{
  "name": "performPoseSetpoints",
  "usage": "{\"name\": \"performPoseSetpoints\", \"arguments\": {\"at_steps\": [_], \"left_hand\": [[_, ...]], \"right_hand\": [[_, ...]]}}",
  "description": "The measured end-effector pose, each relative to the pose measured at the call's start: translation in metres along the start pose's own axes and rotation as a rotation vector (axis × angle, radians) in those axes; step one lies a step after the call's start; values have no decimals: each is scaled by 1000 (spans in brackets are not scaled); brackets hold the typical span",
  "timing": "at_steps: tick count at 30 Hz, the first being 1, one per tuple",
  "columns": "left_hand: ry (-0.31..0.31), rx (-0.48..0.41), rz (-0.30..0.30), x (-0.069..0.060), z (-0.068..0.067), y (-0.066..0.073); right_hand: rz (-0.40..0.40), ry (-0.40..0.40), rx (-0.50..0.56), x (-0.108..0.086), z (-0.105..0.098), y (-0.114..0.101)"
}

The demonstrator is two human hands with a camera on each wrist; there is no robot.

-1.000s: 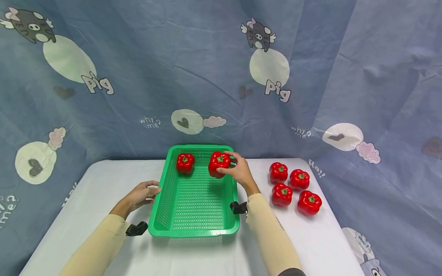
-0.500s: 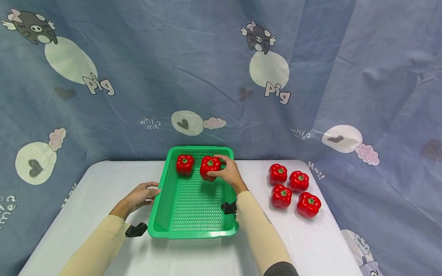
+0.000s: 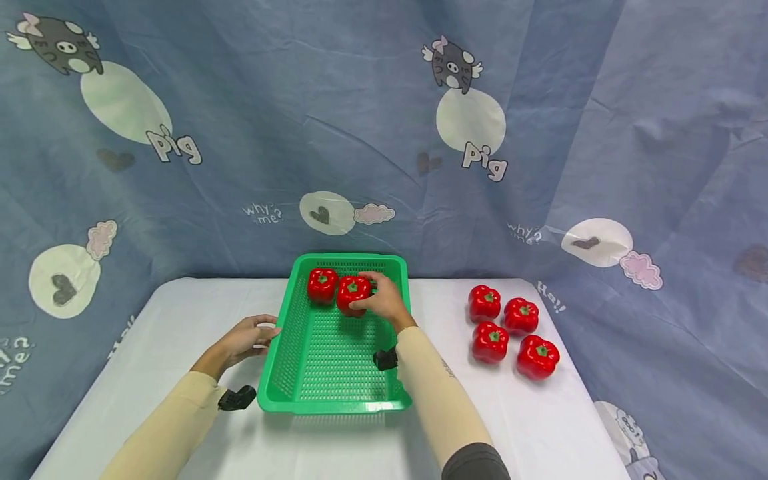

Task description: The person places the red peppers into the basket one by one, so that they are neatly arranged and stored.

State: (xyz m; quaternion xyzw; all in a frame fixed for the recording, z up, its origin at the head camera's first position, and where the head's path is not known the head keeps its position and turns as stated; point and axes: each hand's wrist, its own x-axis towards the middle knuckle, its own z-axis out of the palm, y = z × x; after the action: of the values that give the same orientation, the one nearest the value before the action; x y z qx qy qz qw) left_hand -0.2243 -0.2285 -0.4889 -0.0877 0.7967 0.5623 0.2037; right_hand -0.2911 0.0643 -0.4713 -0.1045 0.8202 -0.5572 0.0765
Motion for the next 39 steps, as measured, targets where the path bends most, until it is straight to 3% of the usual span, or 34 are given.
{"name": "performPoseSetpoints", "arguments": {"at_steps": [20, 39], "left_hand": [[2, -18, 0, -1, -2, -1], [0, -16, -9, 0, -1, -1]], "right_hand": [[39, -59, 39, 6, 35, 2], [47, -79, -3, 11, 70, 14]]}}
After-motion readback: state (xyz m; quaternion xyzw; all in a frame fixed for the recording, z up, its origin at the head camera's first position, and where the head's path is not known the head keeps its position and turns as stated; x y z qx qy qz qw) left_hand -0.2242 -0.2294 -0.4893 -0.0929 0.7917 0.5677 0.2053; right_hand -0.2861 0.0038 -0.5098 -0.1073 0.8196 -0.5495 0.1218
